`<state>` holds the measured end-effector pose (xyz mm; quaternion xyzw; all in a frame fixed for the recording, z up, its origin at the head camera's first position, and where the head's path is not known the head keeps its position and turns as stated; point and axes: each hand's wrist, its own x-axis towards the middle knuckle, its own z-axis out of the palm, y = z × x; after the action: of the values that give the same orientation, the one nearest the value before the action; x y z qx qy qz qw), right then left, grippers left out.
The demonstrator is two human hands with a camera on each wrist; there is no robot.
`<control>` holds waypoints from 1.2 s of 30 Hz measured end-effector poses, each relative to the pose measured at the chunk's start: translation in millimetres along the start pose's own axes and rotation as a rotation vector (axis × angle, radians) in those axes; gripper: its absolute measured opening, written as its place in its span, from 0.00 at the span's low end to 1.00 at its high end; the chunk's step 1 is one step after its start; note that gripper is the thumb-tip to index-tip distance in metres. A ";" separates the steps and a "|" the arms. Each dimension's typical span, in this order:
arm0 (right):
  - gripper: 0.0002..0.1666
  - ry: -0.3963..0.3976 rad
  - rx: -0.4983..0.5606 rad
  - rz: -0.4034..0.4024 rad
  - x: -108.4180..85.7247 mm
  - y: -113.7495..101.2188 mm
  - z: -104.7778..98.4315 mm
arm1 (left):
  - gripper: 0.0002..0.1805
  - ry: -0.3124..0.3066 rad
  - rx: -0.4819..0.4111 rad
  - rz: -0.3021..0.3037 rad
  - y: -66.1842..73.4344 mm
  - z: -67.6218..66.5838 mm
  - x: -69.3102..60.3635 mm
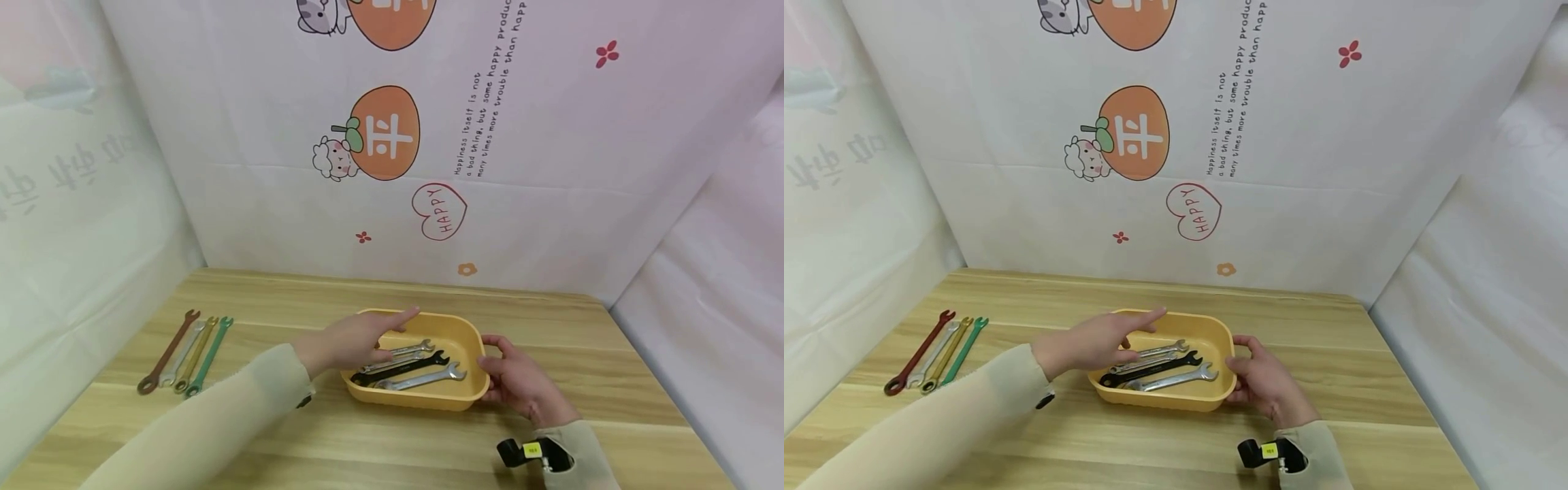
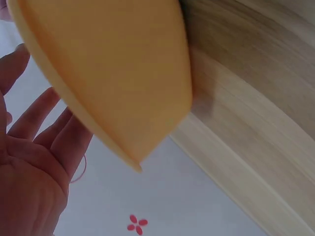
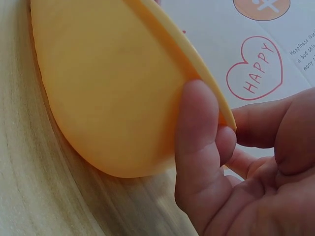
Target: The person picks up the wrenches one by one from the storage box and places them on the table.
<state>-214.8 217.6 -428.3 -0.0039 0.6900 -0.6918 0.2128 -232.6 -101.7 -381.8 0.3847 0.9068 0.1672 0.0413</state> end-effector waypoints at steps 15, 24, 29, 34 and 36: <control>0.32 -0.003 0.006 -0.003 -0.2 2.2 0.0 | 0.46 -0.165 -0.011 -0.045 11.6 29.3 34.8; 0.32 -0.003 0.005 -0.009 0.1 1.0 0.5 | 0.40 -0.181 0.123 -0.036 9.4 40.6 40.4; 0.32 0.005 0.008 -0.007 1.0 1.2 0.7 | 0.38 -0.192 0.200 0.007 7.9 41.9 39.2; 0.32 0.005 0.008 -0.009 1.7 1.7 0.2 | 0.34 -0.186 0.237 0.014 10.3 42.7 38.7; 0.32 0.005 0.009 -0.009 1.9 1.8 -0.3 | 0.33 -0.186 0.261 0.008 12.6 42.8 39.1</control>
<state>-216.1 217.4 -430.6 -0.0045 0.6876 -0.6957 0.2077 -242.7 -54.1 -415.7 0.4042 0.9116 0.0119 0.0739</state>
